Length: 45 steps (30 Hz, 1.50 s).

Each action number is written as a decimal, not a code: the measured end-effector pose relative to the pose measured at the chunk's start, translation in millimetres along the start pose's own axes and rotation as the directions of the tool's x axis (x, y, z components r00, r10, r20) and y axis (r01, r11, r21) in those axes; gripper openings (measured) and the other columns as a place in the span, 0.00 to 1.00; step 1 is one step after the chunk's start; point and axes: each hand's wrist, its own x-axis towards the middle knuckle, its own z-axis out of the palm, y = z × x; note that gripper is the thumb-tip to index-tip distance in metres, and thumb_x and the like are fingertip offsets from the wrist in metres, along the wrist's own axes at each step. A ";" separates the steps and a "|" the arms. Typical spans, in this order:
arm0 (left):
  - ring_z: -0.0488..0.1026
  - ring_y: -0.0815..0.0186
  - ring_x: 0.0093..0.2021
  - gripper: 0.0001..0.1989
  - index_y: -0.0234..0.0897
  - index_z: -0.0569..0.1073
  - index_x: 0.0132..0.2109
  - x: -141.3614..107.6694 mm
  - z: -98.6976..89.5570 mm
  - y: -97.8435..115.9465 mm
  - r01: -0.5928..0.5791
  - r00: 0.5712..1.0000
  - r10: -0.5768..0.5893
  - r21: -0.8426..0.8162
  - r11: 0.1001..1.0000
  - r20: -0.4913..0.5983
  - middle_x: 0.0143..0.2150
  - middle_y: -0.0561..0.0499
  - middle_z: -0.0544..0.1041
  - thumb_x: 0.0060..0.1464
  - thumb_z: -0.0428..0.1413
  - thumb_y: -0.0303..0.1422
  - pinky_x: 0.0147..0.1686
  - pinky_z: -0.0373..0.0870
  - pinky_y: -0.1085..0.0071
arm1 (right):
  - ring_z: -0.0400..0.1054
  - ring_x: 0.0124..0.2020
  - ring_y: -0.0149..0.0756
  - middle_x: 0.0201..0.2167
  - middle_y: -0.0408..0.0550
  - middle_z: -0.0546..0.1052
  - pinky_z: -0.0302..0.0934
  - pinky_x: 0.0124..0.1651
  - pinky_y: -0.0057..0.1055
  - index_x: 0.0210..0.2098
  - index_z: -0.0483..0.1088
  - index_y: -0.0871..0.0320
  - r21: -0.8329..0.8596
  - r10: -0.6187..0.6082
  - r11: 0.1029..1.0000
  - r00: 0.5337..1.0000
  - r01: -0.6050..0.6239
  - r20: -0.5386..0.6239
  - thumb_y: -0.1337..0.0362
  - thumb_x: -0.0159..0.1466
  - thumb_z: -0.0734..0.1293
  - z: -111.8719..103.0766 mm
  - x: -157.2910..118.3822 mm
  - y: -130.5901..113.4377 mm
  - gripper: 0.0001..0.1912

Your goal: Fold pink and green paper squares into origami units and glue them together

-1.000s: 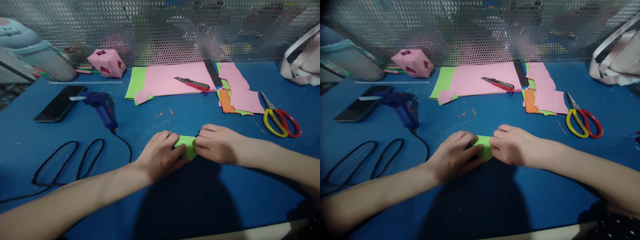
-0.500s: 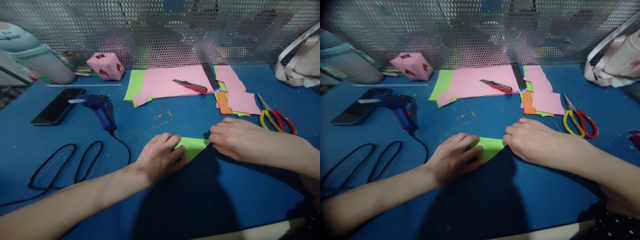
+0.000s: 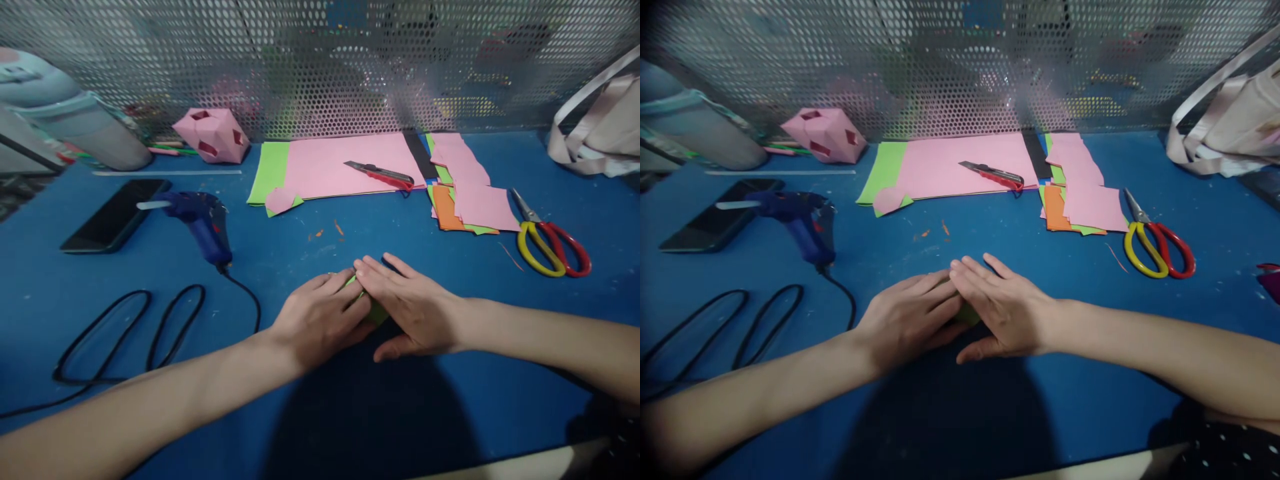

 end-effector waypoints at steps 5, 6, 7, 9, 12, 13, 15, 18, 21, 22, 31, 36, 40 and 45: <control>0.73 0.57 0.50 0.13 0.35 0.71 0.43 -4.3 3.3 1.7 -0.003 1.000 0.004 0.023 1.000 -0.031 0.49 0.46 0.77 0.60 0.49 0.39 0.44 0.73 0.62 | 0.33 0.68 0.53 0.66 0.67 0.45 0.28 0.67 0.52 0.65 0.44 0.74 -0.108 0.051 0.993 0.997 -0.044 0.064 0.32 0.56 0.53 -4.9 -11.6 3.0 0.55; 0.73 0.57 0.51 0.13 0.35 0.71 0.43 -5.0 3.7 2.1 -0.002 1.000 0.003 0.027 1.000 -0.031 0.50 0.45 0.76 0.60 0.49 0.39 0.45 0.73 0.62 | 0.34 0.68 0.53 0.66 0.67 0.46 0.28 0.67 0.53 0.64 0.46 0.73 -0.132 0.061 0.990 0.996 -0.052 0.064 0.33 0.56 0.53 -6.5 -15.6 3.5 0.54; 0.73 0.57 0.51 0.13 0.34 0.72 0.43 -5.6 3.8 2.7 0.001 1.000 0.000 0.030 1.000 -0.029 0.50 0.44 0.76 0.60 0.48 0.39 0.45 0.73 0.62 | 0.35 0.68 0.53 0.66 0.67 0.47 0.29 0.67 0.53 0.64 0.47 0.72 -0.157 0.073 0.986 0.996 -0.063 0.060 0.33 0.56 0.54 -8.2 -20.3 3.9 0.53; 0.73 0.55 0.51 0.14 0.33 0.72 0.42 -6.5 3.4 4.2 0.015 1.000 -0.014 0.040 0.999 -0.023 0.51 0.41 0.75 0.60 0.48 0.40 0.46 0.73 0.61 | 0.38 0.67 0.53 0.65 0.66 0.49 0.31 0.66 0.54 0.64 0.49 0.71 -0.203 0.104 0.975 0.994 -0.092 0.047 0.34 0.56 0.57 -11.2 -31.2 3.7 0.52; 0.74 0.53 0.49 0.16 0.31 0.73 0.40 -7.0 1.4 6.9 0.041 0.999 -0.041 0.071 0.997 0.002 0.50 0.37 0.75 0.59 0.49 0.41 0.44 0.74 0.59 | 0.42 0.66 0.55 0.64 0.67 0.52 0.34 0.65 0.56 0.63 0.51 0.72 -0.272 0.170 0.949 0.985 -0.160 0.015 0.35 0.56 0.58 -13.6 -48.4 1.1 0.51; 0.74 0.52 0.49 0.17 0.30 0.73 0.40 -7.0 0.6 7.6 0.048 0.999 -0.049 0.088 0.995 0.008 0.49 0.35 0.75 0.59 0.49 0.41 0.44 0.75 0.58 | 0.43 0.66 0.56 0.64 0.69 0.53 0.35 0.65 0.57 0.62 0.52 0.74 -0.300 0.192 0.936 0.981 -0.182 0.003 0.34 0.56 0.57 -13.8 -53.5 -0.2 0.52; 0.75 0.49 0.47 0.19 0.28 0.73 0.40 -7.1 -0.7 8.7 0.058 0.998 -0.060 0.126 0.990 0.013 0.47 0.32 0.76 0.58 0.50 0.42 0.41 0.76 0.57 | 0.45 0.65 0.58 0.62 0.71 0.54 0.37 0.64 0.58 0.61 0.54 0.77 -0.356 0.230 0.908 0.973 -0.221 -0.018 0.33 0.56 0.55 -14.3 -61.5 -3.2 0.54; 0.75 0.48 0.45 0.20 0.27 0.73 0.39 -6.8 -1.6 9.1 0.064 0.998 -0.067 0.165 0.984 0.009 0.46 0.30 0.76 0.57 0.50 0.43 0.39 0.76 0.56 | 0.50 0.63 0.62 0.60 0.75 0.58 0.37 0.64 0.59 0.58 0.58 0.81 -0.408 0.282 0.872 0.959 -0.269 -0.030 0.32 0.55 0.54 -19.2 -65.5 -8.5 0.55; 0.75 0.47 0.45 0.20 0.27 0.73 0.39 -6.1 -1.8 9.0 0.064 0.997 -0.069 0.171 0.983 0.022 0.45 0.30 0.76 0.57 0.51 0.43 0.39 0.77 0.56 | 0.57 0.59 0.62 0.56 0.77 0.63 0.39 0.63 0.59 0.54 0.63 0.81 -0.409 0.378 0.838 0.925 -0.361 -0.040 0.35 0.59 0.53 -29.3 -58.3 -15.2 0.50; 0.75 0.47 0.45 0.20 0.27 0.73 0.39 -5.9 -1.8 9.0 0.065 0.997 -0.070 0.169 0.983 0.025 0.45 0.30 0.76 0.57 0.51 0.43 0.38 0.76 0.56 | 0.58 0.59 0.61 0.55 0.76 0.64 0.39 0.63 0.58 0.54 0.64 0.80 -0.398 0.405 0.829 0.913 -0.393 -0.056 0.37 0.61 0.52 -32.1 -53.8 -17.6 0.48; 0.76 0.48 0.45 0.18 0.28 0.74 0.40 -7.5 0.9 8.7 0.075 0.997 -0.074 0.157 0.985 -0.009 0.45 0.32 0.76 0.56 0.52 0.42 0.39 0.76 0.55 | 0.38 0.68 0.50 0.65 0.64 0.50 0.38 0.67 0.50 0.63 0.50 0.72 -0.107 0.112 0.987 0.993 -0.117 -0.047 0.38 0.62 0.51 -2.3 -19.8 -24.0 0.46; 0.76 0.47 0.43 0.18 0.28 0.74 0.40 -8.4 2.3 7.2 0.054 0.999 -0.052 0.173 0.983 -0.014 0.45 0.31 0.77 0.57 0.51 0.41 0.37 0.77 0.55 | 0.38 0.68 0.49 0.66 0.64 0.49 0.38 0.67 0.50 0.64 0.50 0.71 -0.042 0.130 0.990 0.989 -0.133 -0.073 0.40 0.63 0.53 2.1 -21.3 -20.5 0.44; 0.77 0.47 0.44 0.17 0.28 0.74 0.40 -8.1 0.0 6.5 0.028 0.999 -0.023 0.183 0.983 -0.033 0.45 0.31 0.77 0.58 0.51 0.40 0.37 0.78 0.55 | 0.38 0.68 0.49 0.66 0.63 0.50 0.38 0.67 0.50 0.64 0.50 0.70 -0.006 0.136 0.991 0.988 -0.136 -0.073 0.40 0.63 0.51 -0.1 -22.4 -20.5 0.43; 0.75 0.49 0.47 0.17 0.27 0.74 0.43 -8.3 -6.0 7.1 0.022 1.000 -0.020 0.168 0.985 -0.012 0.47 0.32 0.76 0.58 0.51 0.39 0.42 0.77 0.56 | 0.39 0.67 0.50 0.65 0.64 0.50 0.38 0.67 0.51 0.63 0.51 0.71 -0.001 0.131 0.991 0.987 -0.132 -0.092 0.42 0.64 0.52 2.3 -22.6 -19.8 0.42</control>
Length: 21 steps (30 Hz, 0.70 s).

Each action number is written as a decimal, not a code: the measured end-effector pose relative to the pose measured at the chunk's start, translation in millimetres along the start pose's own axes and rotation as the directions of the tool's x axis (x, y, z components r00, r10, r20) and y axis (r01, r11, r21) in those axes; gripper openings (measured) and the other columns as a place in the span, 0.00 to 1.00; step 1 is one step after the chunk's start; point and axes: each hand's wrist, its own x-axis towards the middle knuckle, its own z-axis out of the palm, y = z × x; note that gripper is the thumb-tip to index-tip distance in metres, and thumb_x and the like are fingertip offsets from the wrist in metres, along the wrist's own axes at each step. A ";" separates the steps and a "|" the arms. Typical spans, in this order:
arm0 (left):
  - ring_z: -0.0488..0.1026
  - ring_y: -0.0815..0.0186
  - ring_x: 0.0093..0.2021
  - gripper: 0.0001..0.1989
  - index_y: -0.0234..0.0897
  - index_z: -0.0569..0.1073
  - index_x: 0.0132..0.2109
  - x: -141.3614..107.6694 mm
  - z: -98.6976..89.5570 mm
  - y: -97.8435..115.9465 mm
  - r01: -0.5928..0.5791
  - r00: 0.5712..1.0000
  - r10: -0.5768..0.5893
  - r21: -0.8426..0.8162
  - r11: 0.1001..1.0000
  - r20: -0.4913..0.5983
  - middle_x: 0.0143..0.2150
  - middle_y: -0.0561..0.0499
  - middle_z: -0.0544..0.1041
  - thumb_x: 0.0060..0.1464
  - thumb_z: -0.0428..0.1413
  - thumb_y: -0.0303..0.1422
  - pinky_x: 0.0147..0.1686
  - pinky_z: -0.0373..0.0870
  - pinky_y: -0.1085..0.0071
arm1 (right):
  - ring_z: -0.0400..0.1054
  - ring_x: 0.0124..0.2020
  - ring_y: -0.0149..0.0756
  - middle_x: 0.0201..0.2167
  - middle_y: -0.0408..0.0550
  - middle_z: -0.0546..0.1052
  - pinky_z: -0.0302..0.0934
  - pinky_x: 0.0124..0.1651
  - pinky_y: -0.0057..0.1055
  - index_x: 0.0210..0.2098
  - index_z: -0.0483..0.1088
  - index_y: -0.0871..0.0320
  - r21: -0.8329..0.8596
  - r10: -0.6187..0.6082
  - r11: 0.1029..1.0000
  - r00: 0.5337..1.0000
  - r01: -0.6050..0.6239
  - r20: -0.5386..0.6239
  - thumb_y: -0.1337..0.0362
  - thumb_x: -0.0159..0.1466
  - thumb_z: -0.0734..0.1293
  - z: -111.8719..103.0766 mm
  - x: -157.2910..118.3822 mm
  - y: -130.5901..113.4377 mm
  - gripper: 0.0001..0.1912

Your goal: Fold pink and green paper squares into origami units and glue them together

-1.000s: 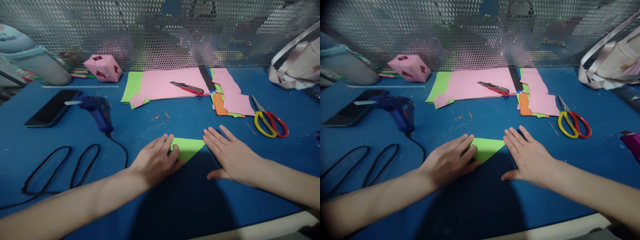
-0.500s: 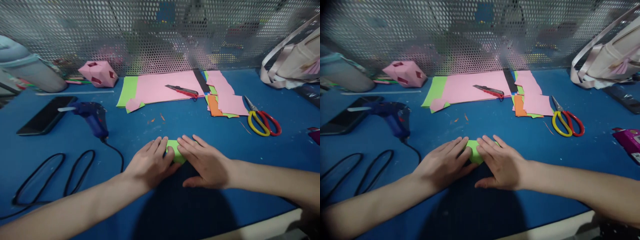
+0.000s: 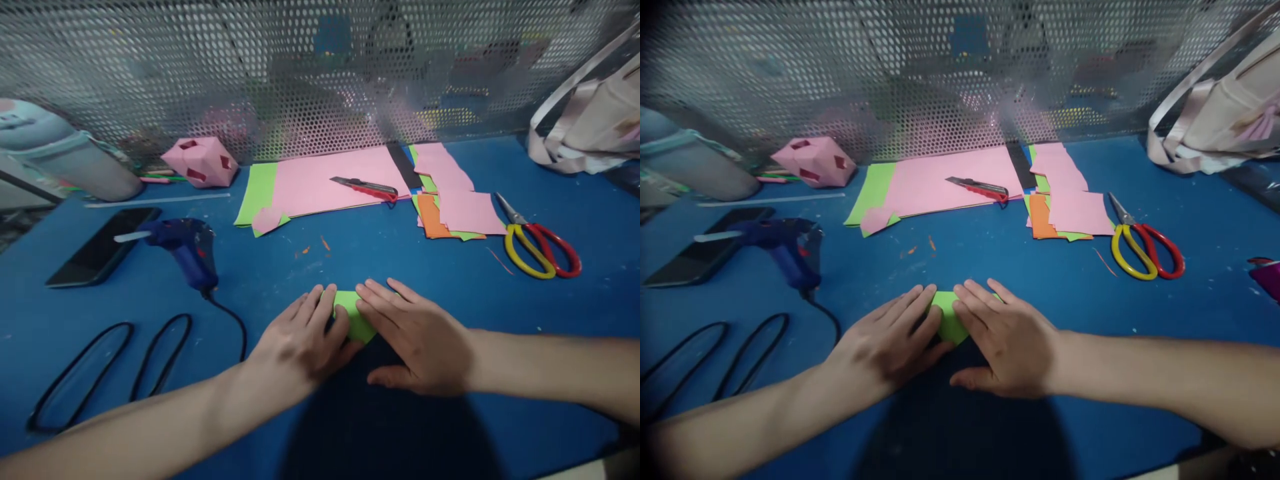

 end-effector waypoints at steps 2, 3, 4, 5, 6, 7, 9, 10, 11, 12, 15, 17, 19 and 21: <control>0.75 0.49 0.47 0.18 0.26 0.73 0.44 -0.6 -0.6 -0.1 0.013 1.000 -0.013 -0.006 1.000 0.009 0.48 0.31 0.75 0.58 0.51 0.39 0.42 0.77 0.56 | 0.39 0.67 0.51 0.65 0.64 0.50 0.38 0.67 0.52 0.63 0.52 0.72 -0.006 0.000 1.000 1.000 0.000 0.008 0.42 0.64 0.52 0.4 -0.1 0.5 0.41; 0.75 0.48 0.47 0.18 0.27 0.73 0.44 -1.0 -0.4 -0.2 0.017 1.000 -0.017 -0.011 1.000 0.009 0.48 0.31 0.75 0.58 0.51 0.39 0.42 0.77 0.56 | 0.39 0.67 0.51 0.65 0.64 0.50 0.39 0.66 0.52 0.63 0.52 0.72 -0.007 0.002 1.000 1.000 -0.002 0.015 0.42 0.64 0.52 0.3 -0.1 0.8 0.41; 0.75 0.48 0.48 0.17 0.27 0.73 0.44 -1.4 0.1 -0.3 0.019 1.000 -0.019 -0.017 1.000 0.008 0.49 0.31 0.75 0.58 0.51 0.38 0.42 0.77 0.56 | 0.40 0.67 0.52 0.65 0.64 0.50 0.39 0.66 0.52 0.63 0.52 0.71 -0.006 0.003 1.000 1.000 -0.003 0.023 0.42 0.64 0.52 0.0 -0.1 1.1 0.41; 0.74 0.48 0.48 0.16 0.27 0.73 0.44 -1.6 0.7 -0.3 0.020 1.000 -0.020 -0.026 0.999 0.012 0.49 0.32 0.75 0.58 0.51 0.37 0.43 0.77 0.56 | 0.40 0.67 0.52 0.65 0.64 0.50 0.40 0.66 0.53 0.63 0.52 0.71 -0.004 0.003 1.000 0.999 -0.003 0.034 0.42 0.64 0.52 -0.5 0.0 1.5 0.41; 0.74 0.48 0.48 0.15 0.27 0.74 0.44 -1.7 1.3 -0.5 0.023 1.000 -0.023 -0.034 0.999 0.013 0.49 0.32 0.75 0.58 0.51 0.35 0.43 0.76 0.56 | 0.40 0.67 0.51 0.66 0.63 0.50 0.40 0.66 0.53 0.63 0.51 0.71 -0.001 0.002 1.000 0.999 -0.002 0.048 0.42 0.65 0.52 -1.1 0.1 1.9 0.41; 0.74 0.48 0.49 0.14 0.28 0.74 0.43 -1.5 2.0 -0.6 0.025 1.000 -0.025 -0.040 0.999 0.014 0.49 0.32 0.75 0.58 0.51 0.34 0.44 0.76 0.56 | 0.39 0.67 0.51 0.66 0.63 0.49 0.39 0.66 0.52 0.64 0.50 0.71 0.001 0.001 1.000 0.998 -0.001 0.063 0.43 0.65 0.52 -1.8 0.2 2.4 0.41; 0.74 0.48 0.48 0.13 0.27 0.74 0.43 -0.9 2.9 -0.9 0.028 1.000 -0.028 -0.047 0.998 0.002 0.48 0.32 0.76 0.57 0.51 0.32 0.43 0.76 0.55 | 0.37 0.68 0.50 0.66 0.61 0.47 0.38 0.67 0.51 0.65 0.48 0.70 0.008 0.004 1.000 0.995 -0.005 0.095 0.43 0.65 0.51 -3.4 0.5 3.3 0.40; 0.74 0.48 0.48 0.13 0.27 0.74 0.43 -0.6 3.2 -1.1 0.029 1.000 -0.029 -0.050 0.998 -0.003 0.48 0.32 0.76 0.57 0.51 0.32 0.43 0.76 0.55 | 0.36 0.68 0.49 0.66 0.61 0.46 0.37 0.67 0.51 0.65 0.47 0.70 0.014 0.007 1.000 0.994 -0.009 0.107 0.44 0.66 0.51 -4.2 0.6 3.6 0.40; 0.74 0.47 0.48 0.13 0.27 0.74 0.43 -0.3 3.4 -1.4 0.029 1.000 -0.029 -0.053 0.998 -0.006 0.48 0.32 0.76 0.57 0.50 0.31 0.42 0.77 0.54 | 0.36 0.68 0.49 0.67 0.60 0.46 0.37 0.67 0.50 0.65 0.47 0.69 0.021 0.011 1.000 0.993 -0.014 0.116 0.44 0.66 0.50 -5.0 0.6 3.9 0.40; 0.75 0.47 0.48 0.13 0.27 0.74 0.43 -0.2 3.4 -1.8 0.027 1.000 -0.028 -0.056 0.998 -0.007 0.48 0.32 0.76 0.57 0.50 0.31 0.42 0.77 0.54 | 0.35 0.68 0.48 0.67 0.59 0.45 0.36 0.67 0.50 0.65 0.47 0.69 0.031 0.014 0.999 0.993 -0.018 0.121 0.44 0.66 0.50 -5.6 0.7 4.1 0.39; 0.74 0.45 0.48 0.13 0.28 0.74 0.43 -0.9 3.5 -3.2 0.019 1.000 -0.019 -0.061 0.998 0.002 0.49 0.31 0.75 0.56 0.49 0.29 0.41 0.77 0.53 | 0.35 0.68 0.47 0.67 0.57 0.44 0.37 0.67 0.50 0.66 0.45 0.67 0.061 0.007 0.998 0.993 -0.014 0.115 0.45 0.66 0.52 -7.2 0.6 4.2 0.38; 0.74 0.45 0.48 0.13 0.28 0.74 0.44 -2.0 3.9 -3.9 0.008 1.000 -0.008 -0.061 0.998 0.007 0.49 0.31 0.75 0.56 0.48 0.29 0.40 0.77 0.53 | 0.35 0.68 0.46 0.67 0.56 0.43 0.37 0.68 0.49 0.66 0.44 0.66 0.077 0.009 0.997 0.994 -0.018 0.113 0.46 0.66 0.53 -8.4 0.6 3.8 0.38; 0.74 0.45 0.48 0.14 0.28 0.74 0.44 -3.2 5.1 -4.0 0.013 1.000 -0.013 -0.062 0.998 0.006 0.49 0.32 0.75 0.56 0.47 0.28 0.40 0.77 0.54 | 0.34 0.68 0.45 0.67 0.55 0.43 0.35 0.68 0.48 0.66 0.44 0.65 0.090 0.026 0.995 0.992 -0.038 0.127 0.46 0.66 0.53 -10.3 0.9 3.3 0.38; 0.74 0.46 0.48 0.14 0.29 0.74 0.44 -4.3 7.0 -3.6 0.037 0.999 -0.037 -0.069 0.997 -0.004 0.49 0.33 0.76 0.57 0.46 0.28 0.39 0.77 0.55 | 0.33 0.68 0.44 0.67 0.54 0.41 0.32 0.69 0.47 0.66 0.44 0.64 0.107 0.039 0.993 0.988 -0.056 0.151 0.46 0.66 0.52 -12.6 1.4 3.0 0.37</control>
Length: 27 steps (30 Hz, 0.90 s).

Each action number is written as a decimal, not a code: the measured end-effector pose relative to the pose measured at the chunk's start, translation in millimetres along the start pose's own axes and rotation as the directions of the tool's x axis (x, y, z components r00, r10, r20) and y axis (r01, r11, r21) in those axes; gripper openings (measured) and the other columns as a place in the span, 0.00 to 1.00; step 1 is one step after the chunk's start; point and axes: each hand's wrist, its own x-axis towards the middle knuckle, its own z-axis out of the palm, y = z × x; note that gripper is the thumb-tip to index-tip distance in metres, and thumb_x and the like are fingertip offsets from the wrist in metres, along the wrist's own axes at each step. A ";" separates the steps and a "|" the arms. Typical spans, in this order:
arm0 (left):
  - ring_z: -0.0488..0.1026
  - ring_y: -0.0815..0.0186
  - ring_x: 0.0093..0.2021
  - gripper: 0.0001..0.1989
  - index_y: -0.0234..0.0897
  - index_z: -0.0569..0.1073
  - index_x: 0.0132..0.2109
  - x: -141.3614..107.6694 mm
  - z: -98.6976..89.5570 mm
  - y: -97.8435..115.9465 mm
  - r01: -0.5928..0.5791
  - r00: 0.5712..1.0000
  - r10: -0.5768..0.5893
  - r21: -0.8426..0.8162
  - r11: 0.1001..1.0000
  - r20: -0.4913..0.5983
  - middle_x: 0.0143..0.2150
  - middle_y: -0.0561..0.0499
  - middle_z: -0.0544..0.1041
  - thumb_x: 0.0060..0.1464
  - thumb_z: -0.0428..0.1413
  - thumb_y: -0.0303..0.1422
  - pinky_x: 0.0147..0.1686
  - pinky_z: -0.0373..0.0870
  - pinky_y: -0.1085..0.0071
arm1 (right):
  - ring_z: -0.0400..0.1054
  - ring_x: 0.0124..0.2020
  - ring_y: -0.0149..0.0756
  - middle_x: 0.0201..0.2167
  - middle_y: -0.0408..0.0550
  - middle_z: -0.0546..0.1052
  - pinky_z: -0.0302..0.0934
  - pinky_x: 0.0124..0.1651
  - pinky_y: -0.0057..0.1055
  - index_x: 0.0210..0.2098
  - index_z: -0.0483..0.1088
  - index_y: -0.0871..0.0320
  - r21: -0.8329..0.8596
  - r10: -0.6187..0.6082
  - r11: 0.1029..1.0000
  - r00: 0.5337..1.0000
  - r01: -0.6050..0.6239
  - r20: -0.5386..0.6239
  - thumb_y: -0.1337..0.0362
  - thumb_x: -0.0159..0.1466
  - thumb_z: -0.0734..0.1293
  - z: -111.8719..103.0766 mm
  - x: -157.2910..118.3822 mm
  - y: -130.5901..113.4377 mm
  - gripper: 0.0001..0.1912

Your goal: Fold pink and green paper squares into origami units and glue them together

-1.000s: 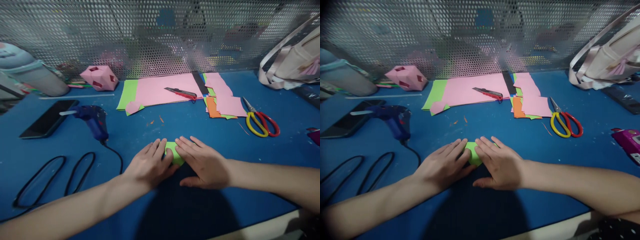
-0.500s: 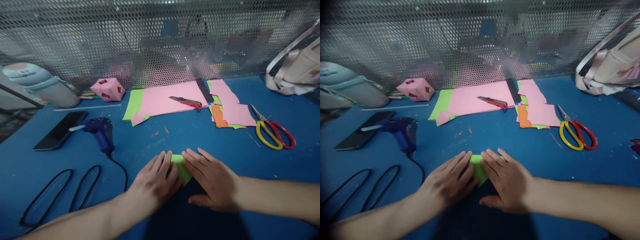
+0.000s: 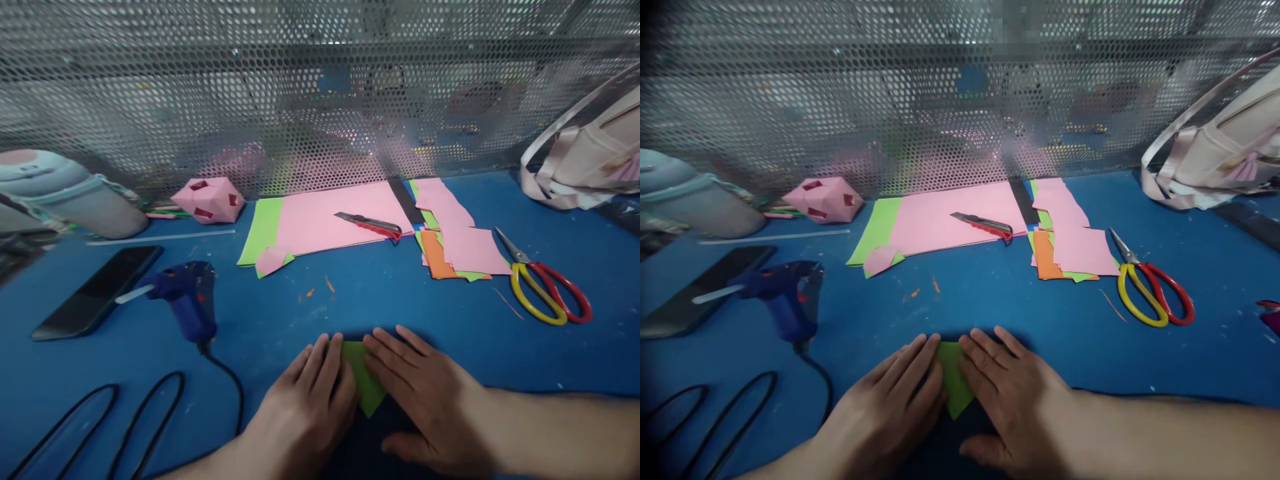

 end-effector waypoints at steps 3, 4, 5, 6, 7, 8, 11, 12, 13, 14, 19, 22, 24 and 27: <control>0.74 0.46 0.48 0.15 0.30 0.74 0.42 -0.7 2.3 0.1 0.034 0.999 -0.035 -0.017 0.999 -0.018 0.49 0.33 0.76 0.57 0.43 0.27 0.39 0.77 0.54 | 0.31 0.68 0.44 0.67 0.54 0.41 0.30 0.69 0.48 0.66 0.44 0.64 0.038 0.000 0.999 0.999 -0.001 0.032 0.45 0.66 0.51 -3.3 0.6 0.5 0.37; 0.74 0.46 0.48 0.16 0.30 0.74 0.42 -0.6 2.3 -0.1 0.031 0.999 -0.031 -0.018 0.999 -0.015 0.49 0.33 0.76 0.58 0.43 0.27 0.39 0.78 0.54 | 0.31 0.68 0.44 0.67 0.54 0.41 0.30 0.68 0.48 0.66 0.44 0.64 0.048 0.001 0.999 0.999 -0.003 0.040 0.45 0.66 0.51 -4.1 0.8 0.9 0.37; 0.75 0.46 0.48 0.16 0.30 0.74 0.43 -0.3 1.9 -0.6 0.020 1.000 -0.020 -0.017 1.000 -0.007 0.49 0.33 0.76 0.58 0.43 0.27 0.39 0.78 0.55 | 0.31 0.68 0.44 0.67 0.54 0.41 0.31 0.68 0.48 0.66 0.44 0.64 0.055 0.001 0.998 0.999 -0.003 0.045 0.45 0.67 0.51 -4.6 1.1 1.3 0.37; 0.75 0.47 0.47 0.15 0.30 0.74 0.43 0.1 1.1 -1.2 0.005 1.000 -0.005 -0.013 1.000 0.000 0.49 0.33 0.76 0.58 0.44 0.27 0.38 0.78 0.55 | 0.31 0.68 0.44 0.67 0.54 0.41 0.31 0.68 0.48 0.66 0.44 0.64 0.061 0.001 0.998 0.999 -0.004 0.047 0.45 0.67 0.51 -5.0 1.3 1.7 0.37; 0.75 0.47 0.47 0.15 0.29 0.74 0.43 0.7 0.1 -1.8 -0.012 1.000 0.012 -0.009 1.000 0.006 0.48 0.33 0.76 0.57 0.44 0.27 0.38 0.78 0.55 | 0.32 0.68 0.45 0.67 0.54 0.42 0.31 0.68 0.49 0.66 0.44 0.64 0.063 0.001 0.998 0.999 -0.003 0.046 0.45 0.66 0.51 -5.1 1.5 2.0 0.37; 0.75 0.47 0.47 0.15 0.29 0.74 0.44 1.2 -1.0 -2.5 -0.024 1.000 0.024 -0.006 1.000 0.010 0.48 0.33 0.76 0.57 0.45 0.27 0.38 0.78 0.56 | 0.32 0.68 0.45 0.67 0.54 0.42 0.32 0.68 0.49 0.66 0.44 0.64 0.065 -0.003 0.998 0.999 0.000 0.041 0.46 0.66 0.51 -5.1 1.6 2.2 0.37; 0.75 0.46 0.46 0.14 0.28 0.74 0.43 2.1 -3.2 -3.8 -0.019 1.000 0.019 -0.010 1.000 -0.013 0.48 0.32 0.76 0.57 0.45 0.26 0.38 0.78 0.55 | 0.34 0.68 0.45 0.67 0.56 0.44 0.32 0.68 0.48 0.66 0.46 0.66 0.061 -0.009 0.998 1.000 0.007 0.027 0.46 0.67 0.51 -4.6 1.6 2.0 0.37; 0.75 0.46 0.46 0.14 0.28 0.74 0.43 2.2 -3.4 -3.9 -0.018 1.000 0.018 -0.012 1.000 -0.017 0.48 0.32 0.76 0.57 0.45 0.26 0.38 0.78 0.55 | 0.33 0.68 0.45 0.67 0.56 0.44 0.32 0.68 0.48 0.66 0.46 0.66 0.058 -0.007 0.998 1.000 0.006 0.029 0.46 0.67 0.51 -4.3 1.5 1.8 0.37; 0.75 0.46 0.46 0.14 0.28 0.75 0.43 2.1 -3.3 -3.9 -0.021 1.000 0.020 -0.014 1.000 -0.016 0.48 0.32 0.76 0.57 0.45 0.26 0.38 0.78 0.55 | 0.33 0.68 0.45 0.67 0.57 0.43 0.31 0.69 0.48 0.66 0.45 0.67 0.056 -0.007 0.998 0.999 0.005 0.034 0.46 0.67 0.50 -3.9 1.3 1.6 0.37; 0.75 0.46 0.46 0.14 0.28 0.75 0.42 2.0 -2.9 -3.8 -0.025 1.000 0.025 -0.015 1.000 -0.015 0.48 0.32 0.76 0.56 0.46 0.26 0.38 0.78 0.55 | 0.33 0.68 0.45 0.67 0.56 0.43 0.31 0.69 0.47 0.66 0.45 0.67 0.054 -0.006 0.999 0.999 0.004 0.039 0.46 0.67 0.50 -3.4 1.1 1.5 0.37; 0.75 0.46 0.46 0.14 0.28 0.74 0.44 2.0 -1.1 -2.8 -0.025 0.999 0.025 0.001 1.000 -0.035 0.48 0.33 0.76 0.56 0.46 0.26 0.39 0.78 0.55 | 0.31 0.68 0.45 0.68 0.56 0.40 0.29 0.68 0.47 0.66 0.44 0.65 0.035 -0.006 0.999 0.999 0.004 0.043 0.45 0.67 0.49 1.7 0.4 3.1 0.38; 0.75 0.46 0.46 0.14 0.28 0.74 0.44 1.7 -1.5 -2.4 -0.028 0.999 0.029 0.003 1.000 -0.031 0.48 0.33 0.76 0.57 0.46 0.26 0.38 0.78 0.55 | 0.30 0.68 0.45 0.68 0.56 0.40 0.28 0.68 0.46 0.66 0.44 0.65 0.028 -0.011 1.000 0.999 0.010 0.043 0.45 0.67 0.49 3.3 0.8 4.1 0.37; 0.75 0.46 0.47 0.14 0.28 0.74 0.44 0.9 -1.3 -1.9 -0.029 0.999 0.028 -0.002 1.000 -0.032 0.48 0.33 0.76 0.57 0.46 0.27 0.38 0.78 0.55 | 0.30 0.69 0.45 0.68 0.55 0.40 0.27 0.68 0.45 0.66 0.44 0.65 0.025 -0.011 1.000 0.999 0.010 0.049 0.45 0.67 0.49 2.9 1.1 3.9 0.37; 0.74 0.46 0.48 0.14 0.28 0.73 0.45 -1.0 1.2 -0.8 -0.015 0.999 0.014 -0.013 1.000 -0.039 0.49 0.33 0.76 0.57 0.45 0.26 0.39 0.77 0.54 | 0.29 0.69 0.44 0.68 0.55 0.39 0.27 0.69 0.45 0.66 0.43 0.65 0.020 -0.002 1.000 0.998 0.001 0.058 0.45 0.67 0.48 0.8 0.9 2.7 0.38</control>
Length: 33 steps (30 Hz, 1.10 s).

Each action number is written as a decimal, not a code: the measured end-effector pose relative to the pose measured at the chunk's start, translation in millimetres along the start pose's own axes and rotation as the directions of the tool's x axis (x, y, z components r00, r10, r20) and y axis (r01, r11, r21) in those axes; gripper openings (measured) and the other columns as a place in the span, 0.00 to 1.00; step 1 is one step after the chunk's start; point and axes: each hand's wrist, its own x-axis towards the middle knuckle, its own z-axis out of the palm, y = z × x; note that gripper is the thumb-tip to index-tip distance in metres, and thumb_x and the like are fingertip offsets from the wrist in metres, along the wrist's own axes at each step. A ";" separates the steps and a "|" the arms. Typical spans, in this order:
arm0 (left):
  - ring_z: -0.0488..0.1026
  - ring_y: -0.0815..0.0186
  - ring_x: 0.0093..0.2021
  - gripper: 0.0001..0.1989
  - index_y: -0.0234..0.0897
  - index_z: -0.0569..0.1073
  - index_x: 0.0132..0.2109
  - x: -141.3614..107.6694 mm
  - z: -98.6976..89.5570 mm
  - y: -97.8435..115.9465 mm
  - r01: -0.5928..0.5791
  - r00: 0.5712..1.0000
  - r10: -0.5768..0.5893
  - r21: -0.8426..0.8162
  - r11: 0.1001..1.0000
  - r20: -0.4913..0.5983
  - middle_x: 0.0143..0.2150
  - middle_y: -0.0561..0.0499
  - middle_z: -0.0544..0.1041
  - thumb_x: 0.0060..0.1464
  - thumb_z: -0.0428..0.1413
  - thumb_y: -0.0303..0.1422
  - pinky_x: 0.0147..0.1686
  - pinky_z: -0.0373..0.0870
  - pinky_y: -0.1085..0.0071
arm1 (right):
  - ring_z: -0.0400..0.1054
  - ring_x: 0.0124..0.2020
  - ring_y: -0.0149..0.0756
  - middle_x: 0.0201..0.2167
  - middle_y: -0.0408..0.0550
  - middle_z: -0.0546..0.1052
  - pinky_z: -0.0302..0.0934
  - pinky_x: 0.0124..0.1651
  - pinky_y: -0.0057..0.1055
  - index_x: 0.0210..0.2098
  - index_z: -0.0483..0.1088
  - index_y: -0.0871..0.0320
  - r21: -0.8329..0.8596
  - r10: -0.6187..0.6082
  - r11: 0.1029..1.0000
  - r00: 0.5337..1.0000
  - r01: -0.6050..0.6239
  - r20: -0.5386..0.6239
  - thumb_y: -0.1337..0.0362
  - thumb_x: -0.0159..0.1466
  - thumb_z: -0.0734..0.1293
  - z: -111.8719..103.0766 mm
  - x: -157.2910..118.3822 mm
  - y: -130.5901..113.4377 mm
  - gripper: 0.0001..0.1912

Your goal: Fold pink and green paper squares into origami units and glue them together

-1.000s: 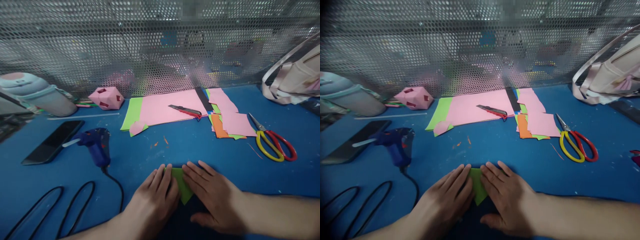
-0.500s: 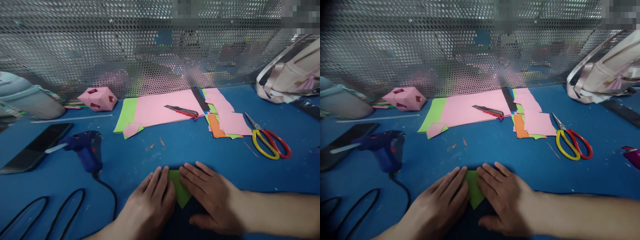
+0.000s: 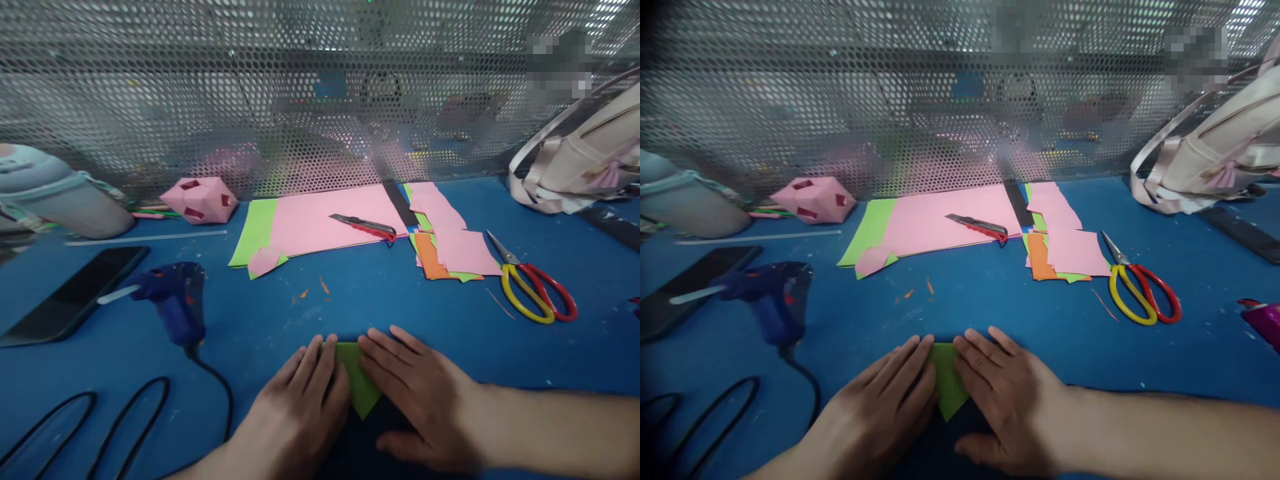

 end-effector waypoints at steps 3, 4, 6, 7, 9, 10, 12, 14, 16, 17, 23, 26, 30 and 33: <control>0.74 0.45 0.49 0.14 0.28 0.73 0.45 -1.3 2.6 0.5 0.014 1.000 -0.014 0.004 1.000 -0.016 0.50 0.33 0.75 0.58 0.45 0.27 0.41 0.76 0.53 | 0.29 0.69 0.44 0.68 0.56 0.39 0.26 0.68 0.45 0.66 0.43 0.66 -0.008 0.006 1.000 1.000 -0.006 0.008 0.45 0.67 0.48 -2.0 -1.1 -0.9 0.38; 0.74 0.46 0.49 0.14 0.28 0.73 0.46 -1.3 2.8 0.4 0.012 1.000 -0.012 0.008 1.000 -0.016 0.50 0.33 0.75 0.58 0.45 0.27 0.41 0.76 0.53 | 0.29 0.69 0.44 0.68 0.56 0.39 0.26 0.68 0.45 0.66 0.42 0.66 -0.011 0.005 1.000 1.000 -0.005 0.013 0.45 0.67 0.48 -2.3 -1.4 -1.0 0.37; 0.74 0.46 0.48 0.14 0.28 0.73 0.46 -0.9 2.0 -0.2 0.003 1.000 -0.003 0.018 1.000 -0.011 0.49 0.33 0.75 0.58 0.46 0.27 0.41 0.76 0.54 | 0.29 0.69 0.44 0.68 0.56 0.39 0.26 0.68 0.45 0.67 0.42 0.66 -0.018 0.004 1.000 1.000 -0.003 0.017 0.46 0.68 0.47 -2.1 -1.5 -0.7 0.37; 0.74 0.46 0.48 0.14 0.28 0.73 0.46 -0.7 1.4 -0.5 -0.008 1.000 0.008 0.022 1.000 0.000 0.50 0.34 0.75 0.57 0.46 0.27 0.41 0.76 0.55 | 0.29 0.69 0.44 0.68 0.57 0.39 0.26 0.68 0.45 0.67 0.42 0.66 -0.021 0.004 1.000 1.000 -0.004 0.018 0.46 0.68 0.47 -1.6 -1.2 -0.5 0.37; 0.74 0.47 0.48 0.14 0.29 0.72 0.47 -0.7 0.6 -0.7 -0.024 0.999 0.024 0.030 0.999 0.024 0.51 0.36 0.75 0.57 0.47 0.28 0.41 0.75 0.54 | 0.29 0.69 0.45 0.68 0.57 0.39 0.26 0.68 0.45 0.67 0.41 0.66 -0.025 0.002 1.000 1.000 -0.002 0.015 0.46 0.68 0.47 0.0 -0.3 -0.1 0.37; 0.73 0.47 0.49 0.15 0.30 0.72 0.49 -1.1 0.7 -0.5 -0.022 0.999 0.021 0.032 0.999 0.035 0.52 0.37 0.74 0.57 0.47 0.28 0.42 0.75 0.54 | 0.29 0.69 0.45 0.68 0.57 0.39 0.26 0.68 0.46 0.67 0.41 0.66 -0.026 0.001 1.000 1.000 -0.001 0.012 0.46 0.67 0.47 0.7 0.3 -0.1 0.38; 0.71 0.46 0.51 0.16 0.31 0.71 0.51 -2.6 2.0 0.2 -0.011 0.999 0.009 0.031 0.999 0.051 0.55 0.39 0.72 0.57 0.47 0.28 0.44 0.73 0.53 | 0.29 0.69 0.45 0.68 0.56 0.39 0.26 0.68 0.46 0.67 0.41 0.66 -0.026 0.000 1.000 1.000 0.000 0.012 0.45 0.67 0.47 1.6 1.2 -0.5 0.38; 0.70 0.46 0.51 0.17 0.32 0.70 0.52 -4.6 4.0 1.1 -0.002 0.999 0.000 0.030 1.000 0.053 0.56 0.40 0.72 0.57 0.47 0.29 0.45 0.72 0.53 | 0.30 0.69 0.45 0.68 0.56 0.40 0.26 0.68 0.46 0.67 0.41 0.66 -0.032 0.004 0.999 1.000 -0.004 0.012 0.45 0.67 0.47 1.5 1.6 -1.3 0.38; 0.70 0.46 0.52 0.17 0.32 0.70 0.52 -6.5 5.9 1.6 -0.004 0.999 0.002 0.027 1.000 0.053 0.56 0.40 0.71 0.57 0.47 0.29 0.45 0.72 0.54 | 0.30 0.69 0.46 0.68 0.57 0.41 0.27 0.68 0.46 0.67 0.42 0.67 -0.039 0.007 0.999 1.000 -0.007 0.011 0.45 0.67 0.47 1.0 1.6 -1.9 0.38; 0.70 0.47 0.52 0.17 0.32 0.69 0.52 -7.3 6.6 1.7 -0.005 0.998 0.004 0.026 1.000 0.056 0.56 0.40 0.71 0.57 0.47 0.29 0.46 0.71 0.54 | 0.30 0.69 0.46 0.68 0.57 0.41 0.27 0.68 0.46 0.67 0.42 0.67 -0.043 0.007 0.999 1.000 -0.007 0.008 0.45 0.67 0.47 0.9 1.6 -2.1 0.38; 0.68 0.46 0.53 0.17 0.32 0.69 0.53 -8.9 7.8 1.3 0.000 0.999 -0.002 0.033 0.999 0.049 0.56 0.39 0.71 0.58 0.47 0.30 0.47 0.69 0.53 | 0.33 0.68 0.46 0.67 0.57 0.43 0.30 0.68 0.46 0.66 0.43 0.66 -0.076 -0.002 0.997 1.000 0.000 -0.024 0.45 0.67 0.47 2.4 2.4 -0.8 0.38; 0.69 0.47 0.52 0.17 0.31 0.70 0.53 -7.6 7.2 0.8 -0.014 0.999 0.012 0.040 0.999 0.041 0.56 0.39 0.71 0.58 0.47 0.30 0.47 0.68 0.53 | 0.36 0.68 0.46 0.67 0.57 0.47 0.33 0.68 0.46 0.65 0.46 0.67 -0.119 -0.012 0.993 0.999 0.007 -0.043 0.46 0.68 0.47 1.1 3.4 -0.1 0.37; 0.70 0.50 0.50 0.16 0.32 0.71 0.51 -5.5 5.0 -0.1 -0.030 0.999 0.029 0.059 0.998 0.020 0.54 0.39 0.72 0.58 0.47 0.29 0.45 0.68 0.55 | 0.42 0.67 0.44 0.66 0.56 0.53 0.38 0.67 0.46 0.64 0.51 0.66 -0.190 -0.052 0.981 0.995 0.036 -0.083 0.49 0.69 0.48 -0.1 5.0 2.4 0.33; 0.71 0.53 0.46 0.15 0.33 0.72 0.50 -3.7 2.7 -0.5 -0.020 1.000 0.019 0.075 0.997 0.013 0.53 0.40 0.73 0.58 0.49 0.29 0.41 0.68 0.58 | 0.47 0.65 0.43 0.64 0.54 0.58 0.44 0.65 0.44 0.62 0.54 0.64 -0.230 -0.078 0.972 0.985 0.041 -0.153 0.53 0.69 0.51 3.0 6.1 7.4 0.29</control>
